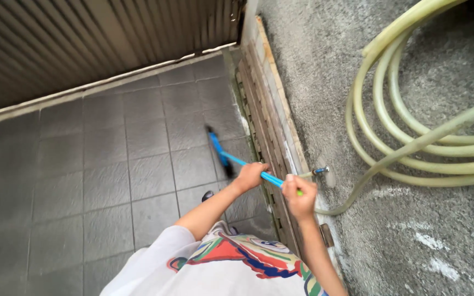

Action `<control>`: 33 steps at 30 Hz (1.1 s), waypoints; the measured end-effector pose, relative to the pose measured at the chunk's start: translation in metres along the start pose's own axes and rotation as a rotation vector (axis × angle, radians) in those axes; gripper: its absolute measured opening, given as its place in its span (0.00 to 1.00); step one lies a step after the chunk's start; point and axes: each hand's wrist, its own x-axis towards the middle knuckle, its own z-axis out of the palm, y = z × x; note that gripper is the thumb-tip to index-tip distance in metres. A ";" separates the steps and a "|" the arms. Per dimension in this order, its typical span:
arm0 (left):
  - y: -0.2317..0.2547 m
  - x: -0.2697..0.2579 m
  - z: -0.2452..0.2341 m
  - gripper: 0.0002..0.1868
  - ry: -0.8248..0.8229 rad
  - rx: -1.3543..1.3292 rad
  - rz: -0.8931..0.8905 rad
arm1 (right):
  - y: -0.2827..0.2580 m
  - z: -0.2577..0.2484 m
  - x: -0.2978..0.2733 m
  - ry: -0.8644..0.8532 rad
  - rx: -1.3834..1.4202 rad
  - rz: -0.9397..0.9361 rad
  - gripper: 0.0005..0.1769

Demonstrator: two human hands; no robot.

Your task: Sweeping the tiled floor of a garage area around a motor scooter and bicycles.

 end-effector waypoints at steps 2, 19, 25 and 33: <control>-0.012 0.012 0.006 0.09 -0.054 -0.050 -0.004 | 0.015 0.021 0.007 0.033 -0.112 0.014 0.24; -0.178 -0.027 -0.098 0.11 -0.576 0.332 -0.543 | 0.204 0.157 0.060 0.141 0.241 0.446 0.30; -0.211 -0.001 -0.117 0.10 -0.484 0.474 -0.318 | 0.146 0.156 0.120 0.277 0.299 0.403 0.29; -0.114 0.064 -0.133 0.10 -0.116 0.043 -0.041 | 0.000 0.134 0.138 0.053 0.026 -0.061 0.26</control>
